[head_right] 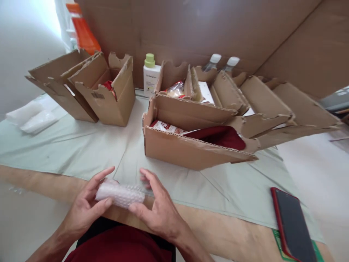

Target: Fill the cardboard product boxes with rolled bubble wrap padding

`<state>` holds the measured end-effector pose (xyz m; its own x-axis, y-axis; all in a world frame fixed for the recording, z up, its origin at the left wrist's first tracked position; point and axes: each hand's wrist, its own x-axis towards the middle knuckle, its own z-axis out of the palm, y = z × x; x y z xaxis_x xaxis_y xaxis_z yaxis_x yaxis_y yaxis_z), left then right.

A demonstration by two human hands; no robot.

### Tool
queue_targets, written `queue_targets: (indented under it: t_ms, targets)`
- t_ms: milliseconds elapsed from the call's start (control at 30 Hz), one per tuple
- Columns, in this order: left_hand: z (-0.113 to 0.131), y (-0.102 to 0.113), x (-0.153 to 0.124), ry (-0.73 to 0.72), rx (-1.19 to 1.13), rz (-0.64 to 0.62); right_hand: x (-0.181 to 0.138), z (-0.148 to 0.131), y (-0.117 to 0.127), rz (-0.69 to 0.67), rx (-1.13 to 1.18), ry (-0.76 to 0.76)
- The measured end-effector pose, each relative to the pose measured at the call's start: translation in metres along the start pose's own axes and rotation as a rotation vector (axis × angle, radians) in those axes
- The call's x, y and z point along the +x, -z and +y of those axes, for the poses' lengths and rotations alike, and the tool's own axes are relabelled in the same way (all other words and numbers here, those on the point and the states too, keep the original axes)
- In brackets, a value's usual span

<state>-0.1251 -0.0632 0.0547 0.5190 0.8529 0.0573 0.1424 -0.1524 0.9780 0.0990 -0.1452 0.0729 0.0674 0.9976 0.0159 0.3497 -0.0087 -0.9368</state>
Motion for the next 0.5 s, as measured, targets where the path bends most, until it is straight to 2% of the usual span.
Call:
queue_targets:
  t_ms: [67, 167, 233, 367, 433, 500]
  targets:
    - [0.001, -0.005, 0.001, -0.038, 0.048, -0.032, -0.007, 0.003, 0.004, -0.037, 0.163, -0.047]
    - [0.013, -0.013, 0.010, -0.142, 0.156, -0.091, -0.014, 0.003, 0.017, 0.057, 0.211, -0.080]
    - [0.033, -0.018, 0.025, -0.313, 0.263, -0.055, -0.019, -0.002, 0.032, 0.129, 0.155, -0.062]
    - [0.088, -0.033, 0.077, -0.699, 0.552, 0.110, -0.036, -0.014, 0.073, 0.158, -0.046, 0.084]
    - [0.106, -0.044, 0.104, -0.820, 0.651, 0.168, -0.048, -0.020, 0.096, 0.190, -0.162, 0.162]
    - [0.111, -0.055, 0.123, -0.862, 0.682, 0.170, -0.061, -0.025, 0.121, 0.256, -0.281, 0.221]
